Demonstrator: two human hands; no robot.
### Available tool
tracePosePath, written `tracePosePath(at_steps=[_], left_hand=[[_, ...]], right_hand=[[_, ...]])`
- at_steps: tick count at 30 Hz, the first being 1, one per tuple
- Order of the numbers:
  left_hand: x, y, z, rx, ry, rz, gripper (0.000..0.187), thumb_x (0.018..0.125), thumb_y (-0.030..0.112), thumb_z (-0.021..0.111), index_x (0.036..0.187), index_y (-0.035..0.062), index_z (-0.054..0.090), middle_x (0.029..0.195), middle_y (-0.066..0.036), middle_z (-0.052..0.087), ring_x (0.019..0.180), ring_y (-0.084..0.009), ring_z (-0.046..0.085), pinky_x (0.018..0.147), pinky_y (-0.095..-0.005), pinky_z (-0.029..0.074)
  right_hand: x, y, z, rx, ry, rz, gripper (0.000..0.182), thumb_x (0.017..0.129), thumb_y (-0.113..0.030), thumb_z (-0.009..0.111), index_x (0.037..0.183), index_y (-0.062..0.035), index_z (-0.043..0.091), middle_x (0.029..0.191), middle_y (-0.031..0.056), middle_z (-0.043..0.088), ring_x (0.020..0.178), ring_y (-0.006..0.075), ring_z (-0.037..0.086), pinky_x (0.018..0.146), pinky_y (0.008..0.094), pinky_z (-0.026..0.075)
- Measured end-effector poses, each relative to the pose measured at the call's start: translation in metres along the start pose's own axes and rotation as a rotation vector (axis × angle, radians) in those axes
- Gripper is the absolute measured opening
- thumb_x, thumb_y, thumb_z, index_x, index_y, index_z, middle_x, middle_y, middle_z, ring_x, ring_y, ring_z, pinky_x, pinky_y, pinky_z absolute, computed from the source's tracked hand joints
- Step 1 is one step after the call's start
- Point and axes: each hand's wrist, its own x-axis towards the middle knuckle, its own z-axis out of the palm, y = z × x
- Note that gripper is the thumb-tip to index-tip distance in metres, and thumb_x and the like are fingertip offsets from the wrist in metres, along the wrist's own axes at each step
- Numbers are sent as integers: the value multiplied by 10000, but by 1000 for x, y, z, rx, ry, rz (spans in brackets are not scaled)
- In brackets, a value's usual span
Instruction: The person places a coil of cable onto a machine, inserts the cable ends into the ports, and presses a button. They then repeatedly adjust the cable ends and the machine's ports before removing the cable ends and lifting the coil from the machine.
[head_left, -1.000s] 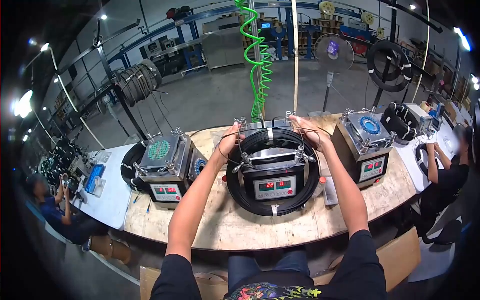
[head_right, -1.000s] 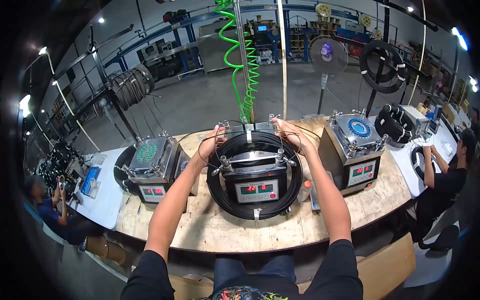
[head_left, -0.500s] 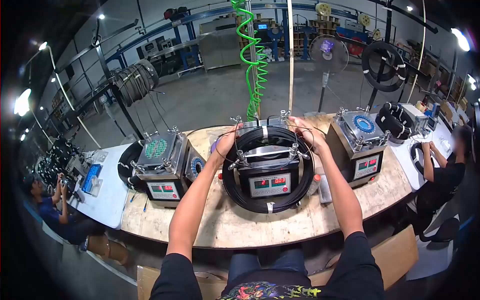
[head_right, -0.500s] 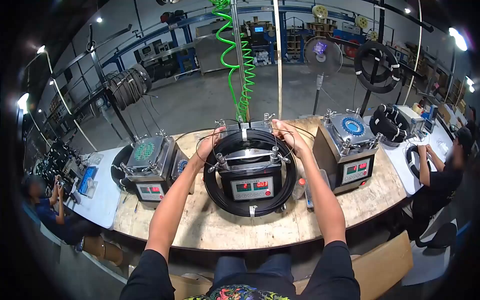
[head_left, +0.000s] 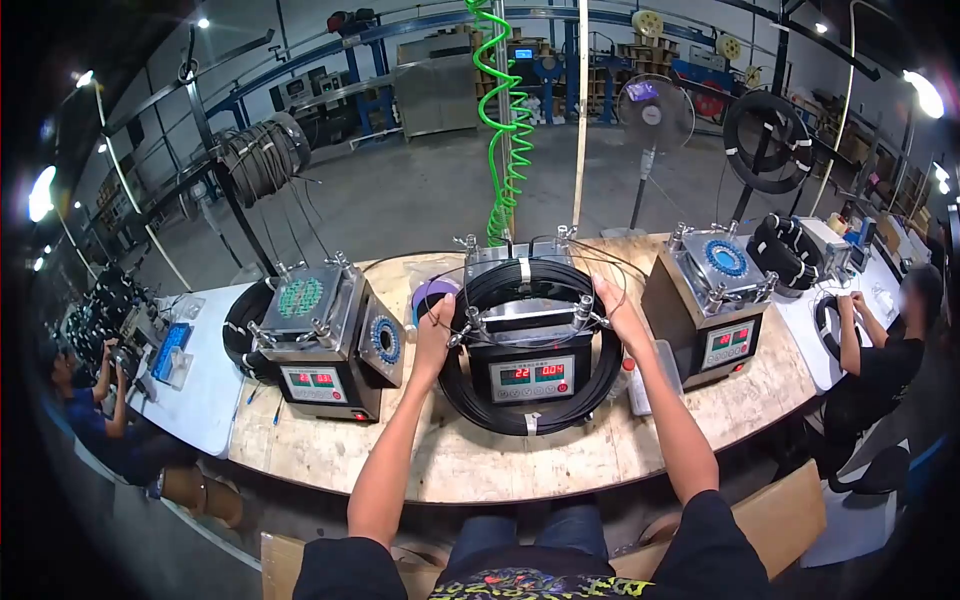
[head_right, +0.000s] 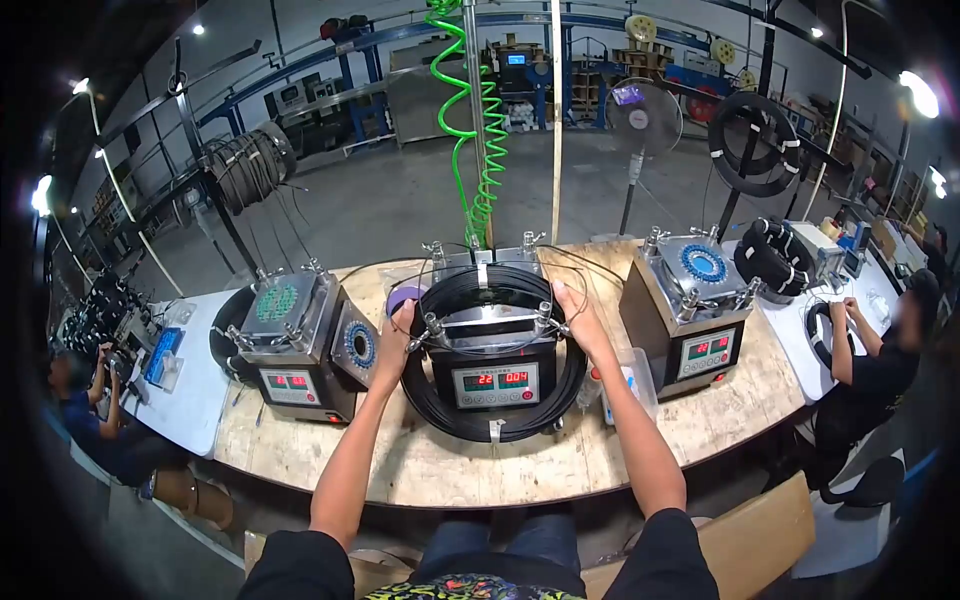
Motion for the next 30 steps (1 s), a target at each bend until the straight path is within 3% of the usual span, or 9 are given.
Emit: tracePosePath(at_steps=[1, 4, 5, 11, 14, 20, 23, 26, 30], left_hand=[[-4, 7, 1, -34, -2, -70, 524, 1122, 461, 509, 942, 10, 705, 726, 28, 628, 609, -67, 574, 583, -260, 469], [-3, 6, 2, -52, 41, -173, 517, 1113, 450, 537, 854, 35, 704, 628, 44, 581, 478, -53, 506, 446, -251, 400], [-2, 4, 2, -42, 63, -191, 518, 1110, 446, 546, 829, 40, 702, 602, 46, 569, 445, -55, 491, 411, -249, 376], [10, -24, -2, -61, 64, -100, 528, 1103, 447, 559, 792, 47, 705, 570, 34, 571, 412, -71, 504, 398, -253, 381], [4, -1, 2, -100, 45, -183, 535, 1103, 456, 555, 799, 46, 713, 566, 40, 567, 421, -64, 507, 405, -250, 386], [0, -4, 3, -99, 6, -39, 508, 1105, 491, 528, 929, 52, 716, 667, 24, 634, 474, -63, 552, 424, -248, 430], [-1, -17, -1, -109, -8, -193, 554, 1092, 557, 506, 946, 58, 698, 676, 8, 636, 484, -85, 578, 441, -256, 466], [-28, -6, -2, -229, 19, -417, 647, 1046, 663, 505, 897, 57, 676, 631, -10, 596, 487, -121, 594, 465, -269, 493], [-46, -20, 2, -311, 118, -465, 708, 986, 767, 500, 793, 95, 610, 569, -28, 533, 436, -153, 559, 434, -296, 476]], right_hand=[[7, 17, 0, 3, 28, -73, 551, 1124, -509, 460, 1047, -11, 684, 890, 9, 662, 848, 88, 594, 813, 287, 507], [5, 16, -10, 93, -71, 196, 522, 1113, -526, 465, 998, -59, 667, 780, -3, 642, 627, 81, 601, 574, 262, 508], [5, 14, -5, 148, -53, 186, 507, 1104, -541, 467, 926, -96, 631, 646, -24, 575, 436, 74, 509, 384, 248, 398], [5, 36, -9, 182, -37, 157, 548, 1112, -548, 440, 899, -81, 632, 582, -13, 549, 407, 95, 497, 384, 253, 404], [2, 35, -7, 171, -17, 160, 576, 1103, -580, 438, 880, -84, 629, 569, -15, 539, 415, 104, 512, 392, 256, 419], [-22, 33, 3, 251, 179, 242, 602, 1076, -649, 433, 874, -108, 603, 605, 19, 564, 442, 131, 537, 417, 281, 452], [-36, 45, -1, 369, 125, 298, 578, 1094, -629, 406, 885, -110, 554, 610, 38, 559, 450, 170, 554, 411, 314, 462], [-43, 54, 5, 339, 246, 284, 654, 1089, -646, 393, 818, -84, 591, 602, 42, 558, 443, 165, 548, 414, 316, 460], [-49, 41, 8, 369, 233, 274, 696, 1074, -672, 401, 790, -69, 602, 585, 37, 544, 434, 156, 535, 413, 307, 452]])
